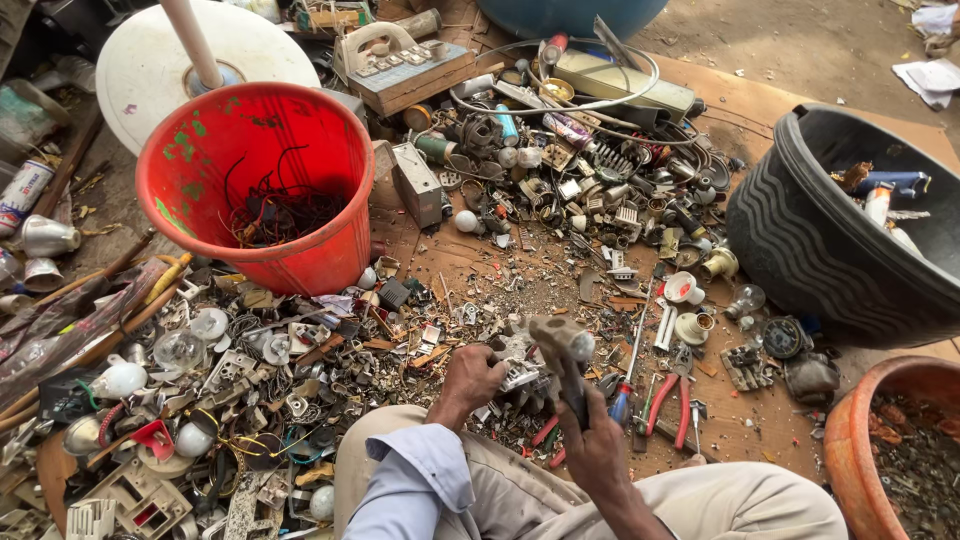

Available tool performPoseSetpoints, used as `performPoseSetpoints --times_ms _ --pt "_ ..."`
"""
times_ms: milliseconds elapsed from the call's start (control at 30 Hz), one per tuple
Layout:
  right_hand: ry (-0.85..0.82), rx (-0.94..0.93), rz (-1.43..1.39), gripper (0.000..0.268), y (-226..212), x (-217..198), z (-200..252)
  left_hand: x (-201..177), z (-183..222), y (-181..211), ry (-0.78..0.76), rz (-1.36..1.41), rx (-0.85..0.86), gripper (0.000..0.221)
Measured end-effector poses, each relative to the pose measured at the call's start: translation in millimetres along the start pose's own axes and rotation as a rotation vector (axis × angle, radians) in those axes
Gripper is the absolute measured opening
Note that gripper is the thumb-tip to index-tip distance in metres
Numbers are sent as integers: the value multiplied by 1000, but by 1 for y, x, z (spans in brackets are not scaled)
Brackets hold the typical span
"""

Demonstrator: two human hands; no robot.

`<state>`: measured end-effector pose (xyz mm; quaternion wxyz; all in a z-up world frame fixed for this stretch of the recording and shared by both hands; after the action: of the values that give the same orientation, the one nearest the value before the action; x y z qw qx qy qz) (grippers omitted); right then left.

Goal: The person sits on the ground surrounded by scrap metal and uses a hammer to strike a metal gear, breaking off a small piece. They then use pliers to further manipulate and remove a small metal component from the gear.

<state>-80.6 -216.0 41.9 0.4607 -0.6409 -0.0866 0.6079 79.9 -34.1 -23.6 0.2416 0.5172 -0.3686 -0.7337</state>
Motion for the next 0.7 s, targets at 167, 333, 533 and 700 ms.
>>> performPoseSetpoints --times_ms 167,333,533,700 --pt "-56 -63 140 49 -8 9 4 -4 0 -2 57 92 -27 17" --pt "-7 8 44 47 -12 -3 13 -5 3 -3 49 41 -8 17" --pt "100 -155 148 46 -20 1 15 -18 4 15 135 4 140 20" --pt "-96 59 90 52 -6 7 8 -20 15 14 -42 110 -155 24"
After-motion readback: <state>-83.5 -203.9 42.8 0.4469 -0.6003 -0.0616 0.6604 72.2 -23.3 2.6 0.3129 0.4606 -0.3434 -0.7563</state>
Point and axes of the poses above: each hand's wrist, its own z-axis away from the middle knuckle, its own x-axis out of the palm, y = z × x, the point moved 9 cm from there along -z, towards the middle knuckle, and after that the axes turned 7 degrees about y, right-handed, at the moved point
